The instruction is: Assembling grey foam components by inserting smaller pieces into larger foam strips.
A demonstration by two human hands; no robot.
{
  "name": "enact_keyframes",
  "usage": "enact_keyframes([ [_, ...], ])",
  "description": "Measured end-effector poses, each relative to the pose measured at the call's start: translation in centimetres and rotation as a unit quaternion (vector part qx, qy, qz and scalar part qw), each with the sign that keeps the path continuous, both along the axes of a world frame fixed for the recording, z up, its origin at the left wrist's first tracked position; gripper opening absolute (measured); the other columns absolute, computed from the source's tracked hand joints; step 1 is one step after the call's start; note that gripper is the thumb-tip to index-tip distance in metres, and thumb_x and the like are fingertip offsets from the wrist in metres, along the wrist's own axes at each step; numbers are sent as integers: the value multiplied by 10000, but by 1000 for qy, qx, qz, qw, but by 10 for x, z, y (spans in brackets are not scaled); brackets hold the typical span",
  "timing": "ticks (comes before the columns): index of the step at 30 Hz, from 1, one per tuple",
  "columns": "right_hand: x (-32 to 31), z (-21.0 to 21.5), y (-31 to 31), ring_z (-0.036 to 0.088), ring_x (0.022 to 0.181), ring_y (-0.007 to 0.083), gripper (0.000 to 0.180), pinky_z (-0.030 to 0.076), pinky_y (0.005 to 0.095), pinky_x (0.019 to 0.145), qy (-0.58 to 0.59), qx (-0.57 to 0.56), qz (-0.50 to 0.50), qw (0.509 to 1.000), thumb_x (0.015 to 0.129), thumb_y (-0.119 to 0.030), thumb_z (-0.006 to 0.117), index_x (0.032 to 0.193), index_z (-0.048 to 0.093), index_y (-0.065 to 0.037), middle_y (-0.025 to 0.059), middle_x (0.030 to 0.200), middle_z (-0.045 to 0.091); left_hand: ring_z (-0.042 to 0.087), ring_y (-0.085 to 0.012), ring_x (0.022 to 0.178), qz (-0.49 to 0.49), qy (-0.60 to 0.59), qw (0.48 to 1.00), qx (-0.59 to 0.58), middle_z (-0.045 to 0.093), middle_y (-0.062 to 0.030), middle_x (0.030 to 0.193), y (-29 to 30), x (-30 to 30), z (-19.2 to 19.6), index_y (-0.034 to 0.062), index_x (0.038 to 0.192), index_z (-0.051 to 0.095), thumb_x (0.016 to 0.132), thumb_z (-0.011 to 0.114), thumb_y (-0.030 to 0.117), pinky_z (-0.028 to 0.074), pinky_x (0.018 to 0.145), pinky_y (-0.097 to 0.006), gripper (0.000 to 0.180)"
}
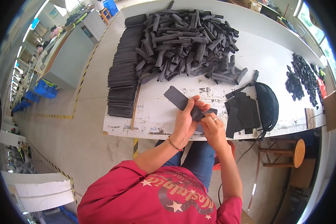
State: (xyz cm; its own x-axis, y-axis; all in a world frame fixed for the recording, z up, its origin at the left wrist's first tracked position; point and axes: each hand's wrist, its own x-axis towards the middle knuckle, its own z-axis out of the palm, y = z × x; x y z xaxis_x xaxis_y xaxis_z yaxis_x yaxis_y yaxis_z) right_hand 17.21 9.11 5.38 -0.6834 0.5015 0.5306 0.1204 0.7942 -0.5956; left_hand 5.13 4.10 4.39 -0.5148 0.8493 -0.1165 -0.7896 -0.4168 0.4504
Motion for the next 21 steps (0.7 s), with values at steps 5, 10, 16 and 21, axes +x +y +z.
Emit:
enact_keyframes([
  [5,2,-4,3,622,790,326,162,500,383,663,2,-15,-1,1000,763,62,689,877,597,-7,145,911,620,671,-272,948,-22,-2,1000,1,682,-110,959,0,-1,-4,-11,1149,583,1014,527,275,516,900,-384,321],
  [10,2,-9,7,625,721,284,145,497,336,645,21,-36,-24,999,771,64,693,859,604,-9,126,892,637,662,-307,1018,-44,32,998,27,688,-127,986,1,-4,-5,-5,1146,588,1004,544,268,495,946,-412,311],
  [16,-2,-10,10,629,783,312,159,500,356,672,29,-45,-11,999,763,63,692,890,626,-6,135,894,637,652,-324,1051,-43,40,998,35,688,-140,1000,1,-7,-9,-6,1150,585,1001,548,258,481,972,-426,305],
  [21,3,-3,0,645,825,223,119,513,313,729,11,-161,-27,987,813,27,694,910,627,11,110,959,645,667,-330,1027,-52,52,997,38,696,-147,1014,2,-9,-7,-14,1151,590,1014,521,257,499,958,-423,312],
])
